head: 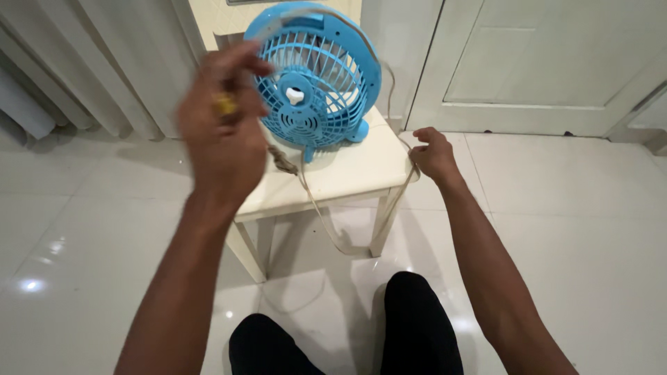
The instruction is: The person uses a screwdriver to loosen and tighten screws on the base and front grill of a small blue table fan placed on a white stool. The person rotates the fan to access different screw locations and repeatedly adjusts the same areas.
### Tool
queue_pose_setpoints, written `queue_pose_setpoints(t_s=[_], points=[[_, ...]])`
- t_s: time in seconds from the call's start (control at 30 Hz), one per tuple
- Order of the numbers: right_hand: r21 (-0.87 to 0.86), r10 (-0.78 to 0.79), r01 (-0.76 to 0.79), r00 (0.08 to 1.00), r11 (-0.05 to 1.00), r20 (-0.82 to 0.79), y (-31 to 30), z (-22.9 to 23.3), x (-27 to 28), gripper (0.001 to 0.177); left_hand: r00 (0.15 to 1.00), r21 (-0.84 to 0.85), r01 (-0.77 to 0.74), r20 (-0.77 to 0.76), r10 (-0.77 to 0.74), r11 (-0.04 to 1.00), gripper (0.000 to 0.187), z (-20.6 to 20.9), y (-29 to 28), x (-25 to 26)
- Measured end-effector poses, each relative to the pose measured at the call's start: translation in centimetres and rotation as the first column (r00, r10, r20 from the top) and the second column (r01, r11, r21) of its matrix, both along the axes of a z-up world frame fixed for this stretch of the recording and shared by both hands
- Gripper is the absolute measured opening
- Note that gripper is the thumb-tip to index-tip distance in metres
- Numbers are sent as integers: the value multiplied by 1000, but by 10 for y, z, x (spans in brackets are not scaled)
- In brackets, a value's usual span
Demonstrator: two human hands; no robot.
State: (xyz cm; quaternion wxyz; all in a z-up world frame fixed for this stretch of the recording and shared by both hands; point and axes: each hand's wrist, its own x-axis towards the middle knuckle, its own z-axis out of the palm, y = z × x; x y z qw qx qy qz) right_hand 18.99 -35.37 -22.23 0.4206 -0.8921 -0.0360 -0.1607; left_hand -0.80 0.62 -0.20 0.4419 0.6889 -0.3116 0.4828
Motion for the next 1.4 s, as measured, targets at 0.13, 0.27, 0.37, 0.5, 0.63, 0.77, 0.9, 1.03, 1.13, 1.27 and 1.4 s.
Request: queue_pose_setpoints(t_s=[0.13, 0.27, 0.37, 0.5, 0.63, 0.77, 0.9, 1.03, 1.13, 1.27, 1.4], points=[[402, 74, -45, 996, 914, -56, 2, 7, -12, 51, 998, -265, 48, 57, -34, 963, 19, -6, 28, -26], [806, 252, -197, 966, 558, 62, 20, 40, -39, 54, 997, -326, -4, 70, 28, 946, 16, -10, 55, -42], [886, 315, -306, 928, 348, 197, 42, 68, -59, 54, 999, -323, -27, 8, 31, 946, 14, -21, 54, -43], [799, 403, -536, 818, 272, 411, 71, 91, -80, 51, 986, -281, -48, -166, 1, 959, 13, -35, 37, -47], [618, 461, -638, 766, 459, 449, 97, 98, -92, 49, 944, -82, -178, -296, 147, 981, 16, -39, 6, -40], [545, 536, -678, 730, 493, 423, 116, 99, -102, 46, 957, -61, -121, -271, 100, 991, 22, -39, -20, -30], [490, 590, -709, 700, 508, 402, 125, 98, -111, 43, 874, -130, -157, -480, 77, 979, 25, -44, -37, -20], [452, 638, -725, 681, 519, 359, 130, 91, -118, 39, 815, -222, -181, -579, 20, 958, 25, -50, -46, -10], [429, 647, -735, 672, 526, 359, 130, 80, -109, 35, 831, -253, -195, -556, 22, 948, 22, -55, -44, -6], [497, 426, -645, 761, 580, 489, 119, 59, -74, 27, 790, -227, -262, -609, 73, 938, 24, -65, -26, -18], [541, 140, -368, 899, 756, 416, 103, 42, -22, 36, 864, -138, -327, -444, 237, 935, 27, -75, 6, -38]])
